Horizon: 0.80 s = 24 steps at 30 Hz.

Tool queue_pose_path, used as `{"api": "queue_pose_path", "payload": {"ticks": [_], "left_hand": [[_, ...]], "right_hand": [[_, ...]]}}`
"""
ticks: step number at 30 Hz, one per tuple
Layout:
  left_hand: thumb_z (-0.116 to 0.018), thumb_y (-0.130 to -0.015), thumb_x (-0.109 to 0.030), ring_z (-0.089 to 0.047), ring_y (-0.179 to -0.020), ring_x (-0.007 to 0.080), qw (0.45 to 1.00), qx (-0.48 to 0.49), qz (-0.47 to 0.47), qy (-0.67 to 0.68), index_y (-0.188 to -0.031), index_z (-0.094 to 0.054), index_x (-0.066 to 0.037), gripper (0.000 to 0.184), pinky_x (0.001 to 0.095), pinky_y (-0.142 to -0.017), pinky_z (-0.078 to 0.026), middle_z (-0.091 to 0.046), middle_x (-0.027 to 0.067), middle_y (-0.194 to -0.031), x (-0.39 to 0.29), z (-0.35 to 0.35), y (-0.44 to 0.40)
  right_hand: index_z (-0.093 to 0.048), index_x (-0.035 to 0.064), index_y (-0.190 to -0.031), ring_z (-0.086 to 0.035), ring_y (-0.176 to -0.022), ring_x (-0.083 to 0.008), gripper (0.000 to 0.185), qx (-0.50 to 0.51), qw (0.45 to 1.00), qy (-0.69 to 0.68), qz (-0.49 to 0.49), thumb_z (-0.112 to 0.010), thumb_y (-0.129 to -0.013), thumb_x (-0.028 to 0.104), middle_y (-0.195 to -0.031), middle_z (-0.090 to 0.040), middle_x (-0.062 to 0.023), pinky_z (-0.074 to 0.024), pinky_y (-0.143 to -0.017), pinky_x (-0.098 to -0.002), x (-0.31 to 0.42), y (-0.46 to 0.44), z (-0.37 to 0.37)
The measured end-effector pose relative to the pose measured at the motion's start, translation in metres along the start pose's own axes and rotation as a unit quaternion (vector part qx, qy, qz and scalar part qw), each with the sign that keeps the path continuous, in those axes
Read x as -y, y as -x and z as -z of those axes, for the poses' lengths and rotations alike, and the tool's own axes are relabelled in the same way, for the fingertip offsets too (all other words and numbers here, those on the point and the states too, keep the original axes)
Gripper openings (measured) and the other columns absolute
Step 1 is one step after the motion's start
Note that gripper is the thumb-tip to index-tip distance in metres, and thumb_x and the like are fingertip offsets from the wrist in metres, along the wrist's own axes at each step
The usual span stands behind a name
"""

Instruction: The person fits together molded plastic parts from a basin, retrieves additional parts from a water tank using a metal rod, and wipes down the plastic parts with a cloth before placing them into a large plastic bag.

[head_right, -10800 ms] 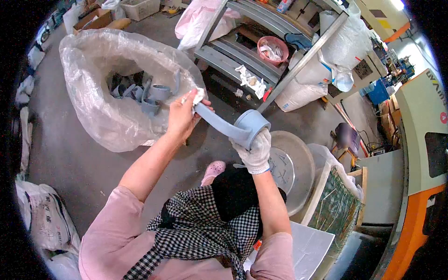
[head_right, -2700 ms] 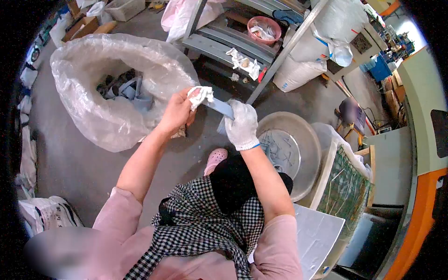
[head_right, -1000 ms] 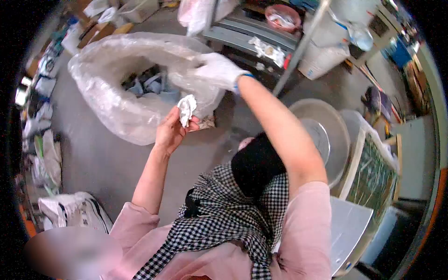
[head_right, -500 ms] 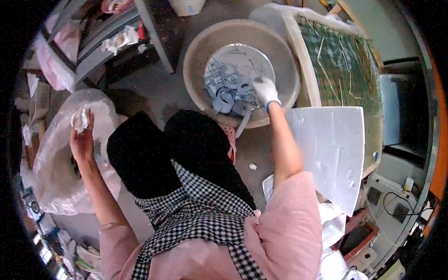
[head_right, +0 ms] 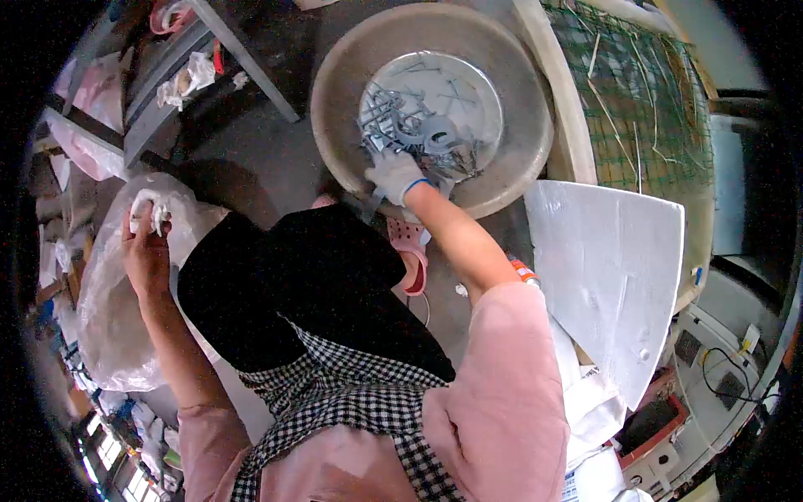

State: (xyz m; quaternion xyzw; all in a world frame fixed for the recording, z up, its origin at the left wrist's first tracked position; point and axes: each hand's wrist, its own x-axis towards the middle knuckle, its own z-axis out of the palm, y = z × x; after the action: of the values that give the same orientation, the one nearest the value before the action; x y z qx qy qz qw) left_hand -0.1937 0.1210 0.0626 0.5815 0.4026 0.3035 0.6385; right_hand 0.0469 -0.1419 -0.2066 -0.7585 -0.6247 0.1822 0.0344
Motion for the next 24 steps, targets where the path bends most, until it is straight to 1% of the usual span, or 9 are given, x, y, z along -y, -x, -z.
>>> {"api": "queue_pose_path", "payload": {"ticks": [3, 5, 7, 9, 11, 14, 19, 21, 24], "left_hand": [[-0.061, -0.089, -0.010, -0.059, -0.085, 0.0154, 0.996, -0.011, -0.015, -0.088, -0.111, -0.055, -0.002, 0.023, 0.0286, -0.068, -0.045, -0.062, 0.0072, -0.101, -0.008, -0.006, 0.007], [-0.061, -0.090, -0.013, -0.058, -0.084, 0.0137, 0.990, -0.019, -0.026, -0.134, -0.108, -0.057, -0.002, 0.021, 0.0277, -0.067, -0.044, -0.062, 0.0061, -0.099, -0.011, -0.004, 0.010], [-0.059, -0.090, -0.005, -0.059, -0.089, 0.0159, 0.993, 0.000, -0.018, -0.119, -0.117, -0.057, -0.005, 0.028, 0.0268, -0.069, -0.048, -0.060, 0.0084, -0.107, -0.011, 0.014, 0.008], [-0.060, -0.091, -0.011, -0.059, -0.086, 0.0151, 0.998, 0.005, -0.002, -0.061, -0.121, -0.054, -0.003, 0.032, 0.0258, -0.069, -0.048, -0.060, 0.0086, -0.108, -0.014, 0.013, 0.012], [-0.061, -0.091, -0.018, -0.058, -0.080, 0.0132, 0.995, -0.086, 0.012, -0.052, -0.113, -0.056, -0.001, 0.028, 0.0265, -0.067, -0.045, -0.062, 0.0049, -0.096, -0.018, -0.007, 0.018], [-0.060, -0.091, -0.017, -0.060, -0.078, 0.0126, 0.999, 0.008, 0.002, -0.042, -0.107, -0.060, -0.005, 0.019, 0.0254, -0.064, -0.045, -0.063, 0.0032, -0.095, -0.018, -0.010, 0.020], [-0.060, -0.091, -0.015, -0.061, -0.081, 0.0133, 0.999, 0.025, 0.007, -0.040, -0.118, -0.053, 0.000, 0.032, 0.0267, -0.063, -0.048, -0.064, 0.0068, -0.095, -0.019, -0.014, 0.024], [-0.061, -0.091, -0.017, -0.060, -0.074, 0.0116, 1.000, 0.011, -0.002, -0.006, -0.109, -0.056, -0.002, 0.025, 0.0241, -0.059, -0.047, -0.064, 0.0051, -0.090, -0.017, -0.013, 0.027], [-0.063, -0.089, -0.015, -0.060, -0.071, 0.0082, 0.999, 0.001, -0.036, -0.024, -0.098, -0.062, -0.002, 0.016, 0.0224, -0.060, -0.047, -0.065, 0.0030, -0.082, -0.021, -0.011, 0.039]], "right_hand": [[-0.068, 0.0127, -0.090, -0.053, -0.107, -0.0251, 0.016, 0.078, 0.993, 0.039, 0.080, -0.057, -0.079, 0.015, -0.105, -0.059, -0.0065, -0.0458, -0.082, -0.0408, 0.011, -0.013, -0.003], [-0.069, 0.0106, -0.085, -0.058, -0.100, -0.0264, 0.015, 0.025, 0.992, 0.035, 0.116, -0.057, -0.079, 0.017, -0.098, -0.063, -0.0087, -0.0481, -0.079, -0.0421, 0.004, -0.007, 0.010], [-0.068, 0.0084, -0.086, -0.063, -0.090, -0.0305, 0.017, 0.067, 0.994, -0.075, -0.046, -0.057, -0.078, 0.018, -0.090, -0.065, -0.0134, -0.0500, -0.076, -0.0449, 0.000, -0.004, 0.049], [-0.065, 0.0030, -0.088, -0.061, -0.088, -0.0383, 0.021, -0.098, 0.968, -0.185, -0.135, -0.058, -0.078, 0.021, -0.089, -0.064, -0.0209, -0.0488, -0.077, -0.0470, -0.016, -0.004, 0.059], [-0.063, 0.0026, -0.094, -0.061, -0.090, -0.0379, 0.028, -0.214, 0.905, -0.307, -0.204, -0.063, -0.080, 0.027, -0.088, -0.064, -0.0214, -0.0477, -0.078, -0.0449, -0.015, -0.005, 0.093], [-0.060, 0.0025, -0.097, -0.062, -0.088, -0.0342, 0.038, -0.258, 0.848, -0.420, -0.195, -0.068, -0.078, 0.035, -0.088, -0.063, -0.0205, -0.0466, -0.077, -0.0416, 0.007, -0.009, 0.156], [-0.058, 0.0012, -0.091, -0.061, -0.078, -0.0294, 0.043, -0.276, 0.850, -0.434, -0.114, -0.072, -0.074, 0.038, -0.080, -0.062, -0.0199, -0.0457, -0.071, -0.0388, 0.068, -0.016, 0.224], [-0.058, 0.0003, -0.084, -0.061, -0.078, -0.0295, 0.041, -0.309, 0.837, -0.445, -0.073, -0.073, -0.073, 0.036, -0.080, -0.062, -0.0196, -0.0460, -0.069, -0.0387, 0.094, -0.022, 0.235], [-0.059, 0.0023, -0.076, -0.059, -0.073, -0.0327, 0.040, -0.375, 0.889, -0.258, -0.037, -0.076, -0.070, 0.038, -0.073, -0.059, -0.0165, -0.0460, -0.066, -0.0420, 0.145, -0.031, 0.249]]}}
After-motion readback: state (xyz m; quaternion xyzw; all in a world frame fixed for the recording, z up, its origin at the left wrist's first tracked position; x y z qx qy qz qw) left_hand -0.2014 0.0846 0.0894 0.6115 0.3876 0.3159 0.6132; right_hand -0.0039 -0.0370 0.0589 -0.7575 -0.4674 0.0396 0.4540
